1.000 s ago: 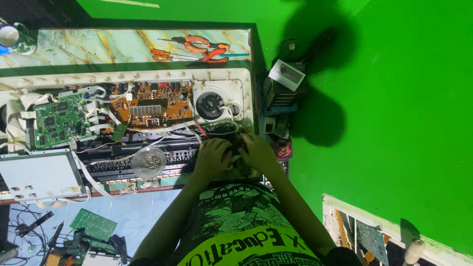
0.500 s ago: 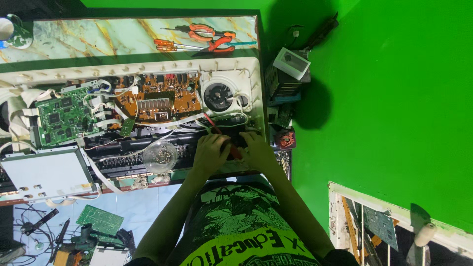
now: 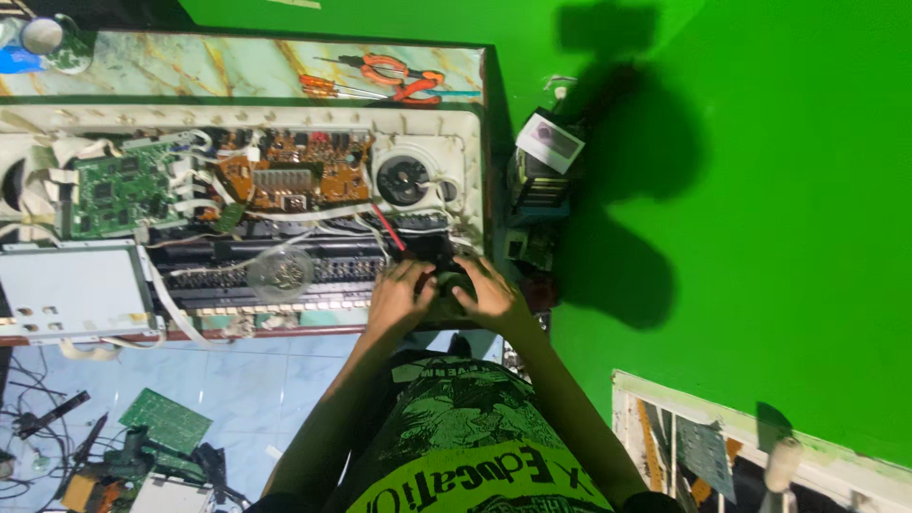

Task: The person unscrews and removes components from an electronic keyboard using a screwdriver, handling circuit boards and internal connectors.

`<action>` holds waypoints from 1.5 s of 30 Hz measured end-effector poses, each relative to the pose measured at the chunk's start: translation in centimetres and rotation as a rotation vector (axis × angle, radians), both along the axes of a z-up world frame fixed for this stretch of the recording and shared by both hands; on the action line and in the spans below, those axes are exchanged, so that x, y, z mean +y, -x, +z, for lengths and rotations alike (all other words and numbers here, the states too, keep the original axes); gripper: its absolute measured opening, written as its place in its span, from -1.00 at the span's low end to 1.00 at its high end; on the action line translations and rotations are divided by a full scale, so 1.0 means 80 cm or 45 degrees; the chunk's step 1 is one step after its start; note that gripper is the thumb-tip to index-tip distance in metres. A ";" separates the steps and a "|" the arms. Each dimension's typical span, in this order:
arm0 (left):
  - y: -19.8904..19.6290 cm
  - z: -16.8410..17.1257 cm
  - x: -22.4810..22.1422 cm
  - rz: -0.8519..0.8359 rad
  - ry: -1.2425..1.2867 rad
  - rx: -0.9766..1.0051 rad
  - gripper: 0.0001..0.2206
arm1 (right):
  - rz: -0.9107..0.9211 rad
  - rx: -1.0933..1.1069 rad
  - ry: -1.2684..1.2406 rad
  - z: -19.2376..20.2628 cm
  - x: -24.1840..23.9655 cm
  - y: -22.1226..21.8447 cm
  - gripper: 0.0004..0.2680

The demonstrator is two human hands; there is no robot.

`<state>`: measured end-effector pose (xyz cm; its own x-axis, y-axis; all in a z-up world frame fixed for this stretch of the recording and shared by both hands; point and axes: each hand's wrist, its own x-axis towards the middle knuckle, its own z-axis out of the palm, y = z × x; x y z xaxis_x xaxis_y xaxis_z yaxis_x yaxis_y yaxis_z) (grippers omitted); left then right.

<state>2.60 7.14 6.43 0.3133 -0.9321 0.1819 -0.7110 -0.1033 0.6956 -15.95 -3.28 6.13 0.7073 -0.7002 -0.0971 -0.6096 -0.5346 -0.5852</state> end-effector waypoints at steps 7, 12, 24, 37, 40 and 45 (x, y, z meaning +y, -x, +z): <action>0.052 0.002 0.008 0.054 0.093 0.024 -0.80 | 0.127 -0.175 0.023 0.063 0.007 0.049 -0.60; 0.078 0.010 0.030 0.140 0.110 -0.010 -0.80 | 0.198 -0.230 0.038 0.073 0.021 0.055 -0.61; 0.089 0.016 0.049 0.199 0.122 -0.056 -0.78 | 0.217 -0.125 -0.059 0.058 0.030 0.057 -0.58; 0.066 0.008 0.036 0.237 0.056 -0.003 -0.79 | 0.273 -0.121 -0.121 0.057 0.010 0.030 -0.62; 0.054 0.006 0.023 0.242 0.014 0.008 -0.78 | 0.294 -0.163 -0.037 0.056 0.001 0.022 -0.62; 0.019 0.003 -0.014 0.223 0.027 -0.004 -0.77 | 0.180 0.033 -0.200 0.057 -0.025 0.000 -0.61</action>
<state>1.04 6.05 6.64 0.4701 -0.8591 0.2024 -0.6856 -0.2110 0.6968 -15.96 -5.25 10.68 0.7934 -0.5688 -0.2166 -0.5509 -0.5198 -0.6530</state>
